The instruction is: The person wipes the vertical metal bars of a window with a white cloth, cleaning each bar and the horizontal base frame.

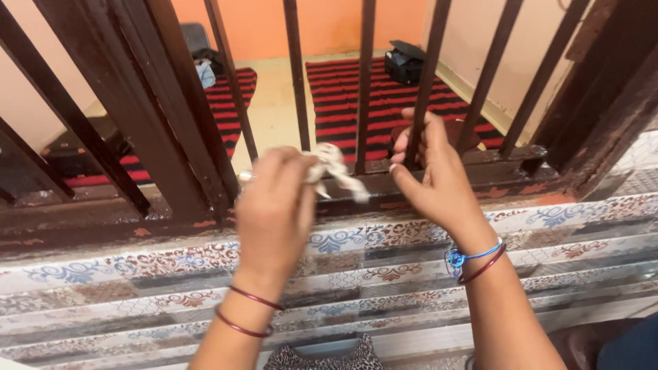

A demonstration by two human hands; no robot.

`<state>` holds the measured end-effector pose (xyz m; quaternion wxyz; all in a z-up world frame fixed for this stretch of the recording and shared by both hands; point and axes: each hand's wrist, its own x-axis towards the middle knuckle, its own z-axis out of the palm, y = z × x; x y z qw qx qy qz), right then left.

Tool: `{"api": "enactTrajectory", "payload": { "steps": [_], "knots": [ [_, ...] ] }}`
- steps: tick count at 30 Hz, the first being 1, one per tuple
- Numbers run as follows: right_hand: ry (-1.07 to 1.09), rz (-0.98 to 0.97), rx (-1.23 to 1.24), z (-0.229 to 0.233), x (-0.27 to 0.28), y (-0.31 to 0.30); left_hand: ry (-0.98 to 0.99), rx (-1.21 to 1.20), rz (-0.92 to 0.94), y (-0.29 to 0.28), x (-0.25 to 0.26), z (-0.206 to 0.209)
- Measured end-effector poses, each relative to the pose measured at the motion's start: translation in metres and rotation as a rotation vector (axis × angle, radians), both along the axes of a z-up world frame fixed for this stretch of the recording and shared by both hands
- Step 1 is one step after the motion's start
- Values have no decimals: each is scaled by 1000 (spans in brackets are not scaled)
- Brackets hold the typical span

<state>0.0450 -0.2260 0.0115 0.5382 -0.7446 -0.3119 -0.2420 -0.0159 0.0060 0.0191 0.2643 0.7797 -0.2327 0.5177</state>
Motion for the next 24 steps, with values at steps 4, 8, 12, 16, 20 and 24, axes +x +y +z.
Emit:
{"api": "enactTrajectory", "payload": {
  "steps": [4,8,12,16,20,24],
  "knots": [
    [-103,-240,-61,-1,-2,15,33,76,160,22,8,0],
    [-95,-402,-63,-1,-5,28,69,187,175,17,19,-3],
    [-187,-482,-82,-5,-4,34,148,170,144,14,13,-4],
    [-222,-521,-96,-7,-2,35,161,186,132,10,4,-5],
    [-219,-537,-83,-9,-1,37,175,186,134,14,10,-4],
    [-167,-553,-52,-9,-1,39,177,227,140,21,10,-3]
  ]
}}
